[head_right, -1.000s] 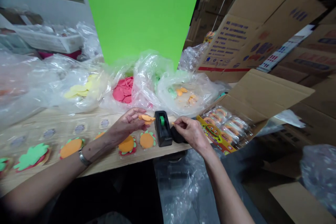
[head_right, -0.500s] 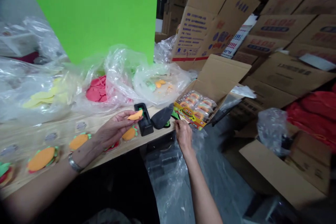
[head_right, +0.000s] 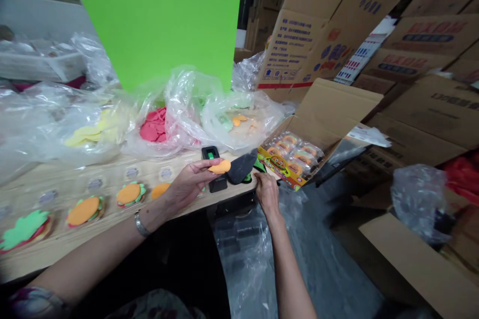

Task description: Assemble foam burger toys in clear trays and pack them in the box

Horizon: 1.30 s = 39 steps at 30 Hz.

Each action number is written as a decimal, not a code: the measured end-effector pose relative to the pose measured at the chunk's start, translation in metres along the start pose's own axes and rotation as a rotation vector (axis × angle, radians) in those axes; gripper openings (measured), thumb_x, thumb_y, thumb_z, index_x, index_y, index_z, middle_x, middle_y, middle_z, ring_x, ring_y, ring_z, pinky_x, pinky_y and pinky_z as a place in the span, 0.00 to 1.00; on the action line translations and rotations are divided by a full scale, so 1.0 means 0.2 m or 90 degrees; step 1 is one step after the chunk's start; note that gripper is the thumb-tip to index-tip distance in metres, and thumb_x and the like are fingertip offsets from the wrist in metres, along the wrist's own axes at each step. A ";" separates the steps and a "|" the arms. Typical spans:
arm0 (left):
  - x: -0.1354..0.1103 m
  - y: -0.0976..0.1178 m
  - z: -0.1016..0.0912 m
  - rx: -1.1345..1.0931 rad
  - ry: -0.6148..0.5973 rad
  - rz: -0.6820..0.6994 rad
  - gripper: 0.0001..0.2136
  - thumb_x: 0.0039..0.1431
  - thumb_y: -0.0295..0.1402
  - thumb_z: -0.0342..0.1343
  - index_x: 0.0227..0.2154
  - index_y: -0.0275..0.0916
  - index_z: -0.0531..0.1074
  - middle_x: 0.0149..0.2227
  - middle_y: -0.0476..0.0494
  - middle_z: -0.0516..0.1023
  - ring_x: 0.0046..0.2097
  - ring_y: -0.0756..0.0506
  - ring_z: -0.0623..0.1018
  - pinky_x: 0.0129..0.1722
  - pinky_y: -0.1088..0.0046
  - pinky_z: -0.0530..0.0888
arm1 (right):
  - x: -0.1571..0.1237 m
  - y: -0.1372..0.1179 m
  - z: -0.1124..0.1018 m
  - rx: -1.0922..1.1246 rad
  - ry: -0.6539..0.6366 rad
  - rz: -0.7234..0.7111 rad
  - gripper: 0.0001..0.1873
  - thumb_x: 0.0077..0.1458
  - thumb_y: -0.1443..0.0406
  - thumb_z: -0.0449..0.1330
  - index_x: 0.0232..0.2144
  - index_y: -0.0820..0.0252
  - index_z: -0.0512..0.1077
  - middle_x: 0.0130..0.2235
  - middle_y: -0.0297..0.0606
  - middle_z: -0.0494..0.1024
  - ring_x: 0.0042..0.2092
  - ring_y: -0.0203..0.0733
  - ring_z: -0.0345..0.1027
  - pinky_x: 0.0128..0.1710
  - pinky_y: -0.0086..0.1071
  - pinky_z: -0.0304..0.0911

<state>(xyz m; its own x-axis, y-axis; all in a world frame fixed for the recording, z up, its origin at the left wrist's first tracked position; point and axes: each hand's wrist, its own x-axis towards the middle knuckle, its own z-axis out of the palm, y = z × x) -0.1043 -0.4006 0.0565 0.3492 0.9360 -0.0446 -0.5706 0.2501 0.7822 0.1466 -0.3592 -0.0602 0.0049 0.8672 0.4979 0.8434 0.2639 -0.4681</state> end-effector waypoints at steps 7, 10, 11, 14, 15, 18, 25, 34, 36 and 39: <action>0.03 0.00 0.03 -0.107 0.006 -0.067 0.12 0.44 0.17 0.59 0.34 0.32 0.75 0.41 0.41 0.78 0.46 0.48 0.76 0.55 0.75 0.65 | 0.01 -0.09 -0.03 0.057 0.077 0.055 0.15 0.55 0.63 0.50 0.37 0.63 0.75 0.38 0.48 0.77 0.40 0.47 0.69 0.43 0.43 0.64; 0.05 -0.02 0.04 -0.141 0.027 -0.078 0.13 0.45 0.15 0.57 0.34 0.33 0.74 0.41 0.42 0.78 0.45 0.49 0.76 0.56 0.75 0.65 | 0.04 -0.20 -0.07 0.276 0.119 0.193 0.17 0.52 0.57 0.55 0.38 0.62 0.73 0.36 0.46 0.78 0.35 0.44 0.71 0.40 0.41 0.66; 0.06 -0.02 0.04 -0.148 0.032 -0.076 0.13 0.45 0.15 0.57 0.34 0.33 0.74 0.41 0.42 0.78 0.45 0.49 0.76 0.56 0.75 0.65 | 0.04 -0.25 -0.09 0.370 0.115 0.228 0.18 0.50 0.56 0.57 0.38 0.62 0.73 0.34 0.44 0.78 0.33 0.42 0.71 0.37 0.40 0.67; 0.07 -0.04 0.04 -0.158 0.033 -0.066 0.12 0.46 0.15 0.56 0.34 0.32 0.72 0.40 0.42 0.78 0.44 0.50 0.77 0.57 0.75 0.65 | 0.06 -0.43 -0.15 0.587 0.076 0.259 0.18 0.47 0.55 0.62 0.38 0.61 0.72 0.33 0.40 0.78 0.30 0.37 0.69 0.34 0.35 0.66; 0.08 -0.04 0.04 -0.158 0.029 -0.063 0.12 0.46 0.15 0.56 0.34 0.32 0.72 0.40 0.42 0.78 0.44 0.50 0.77 0.57 0.74 0.65 | 0.06 -0.49 -0.16 0.635 0.060 0.263 0.17 0.47 0.56 0.63 0.37 0.61 0.72 0.33 0.39 0.78 0.29 0.36 0.69 0.34 0.33 0.66; 0.08 -0.06 0.04 -0.156 0.014 -0.043 0.12 0.45 0.16 0.58 0.34 0.32 0.72 0.40 0.41 0.78 0.45 0.49 0.77 0.57 0.73 0.64 | 0.05 -0.63 -0.19 0.714 0.003 0.278 0.15 0.46 0.58 0.65 0.34 0.61 0.74 0.31 0.36 0.76 0.28 0.33 0.67 0.32 0.30 0.64; 0.08 -0.09 0.01 -0.108 0.026 0.020 0.13 0.44 0.19 0.61 0.35 0.34 0.74 0.41 0.43 0.78 0.46 0.48 0.76 0.56 0.72 0.64 | 0.05 -0.72 -0.15 0.701 -0.006 0.296 0.14 0.44 0.57 0.66 0.30 0.62 0.74 0.26 0.32 0.74 0.26 0.32 0.63 0.28 0.29 0.60; 0.05 0.03 -0.03 -0.100 -0.018 0.001 0.18 0.47 0.21 0.61 0.43 0.35 0.70 0.43 0.42 0.75 0.45 0.47 0.75 0.51 0.69 0.68 | 0.04 -0.73 -0.15 0.713 -0.022 0.277 0.12 0.44 0.58 0.66 0.28 0.61 0.75 0.25 0.31 0.74 0.25 0.31 0.62 0.29 0.28 0.59; 0.05 0.06 -0.03 -0.064 -0.026 -0.050 0.17 0.49 0.24 0.61 0.44 0.34 0.69 0.41 0.41 0.75 0.41 0.49 0.76 0.48 0.71 0.70 | 0.03 -0.73 -0.16 0.697 -0.038 0.268 0.12 0.45 0.58 0.66 0.30 0.61 0.75 0.26 0.32 0.74 0.26 0.31 0.63 0.29 0.28 0.60; 0.06 0.06 -0.04 0.026 -0.036 -0.099 0.18 0.46 0.23 0.64 0.42 0.33 0.70 0.38 0.42 0.76 0.36 0.51 0.76 0.43 0.75 0.71 | 0.02 -0.73 -0.16 0.633 -0.063 0.239 0.13 0.47 0.57 0.64 0.32 0.61 0.74 0.27 0.33 0.74 0.27 0.33 0.64 0.30 0.28 0.61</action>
<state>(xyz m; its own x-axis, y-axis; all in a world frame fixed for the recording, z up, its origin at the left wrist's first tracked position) -0.1138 -0.3844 0.0605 0.4726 0.8712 -0.1327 -0.4768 0.3795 0.7929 0.0403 -0.4072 0.0334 0.0920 0.9832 0.1575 -0.0210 0.1600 -0.9869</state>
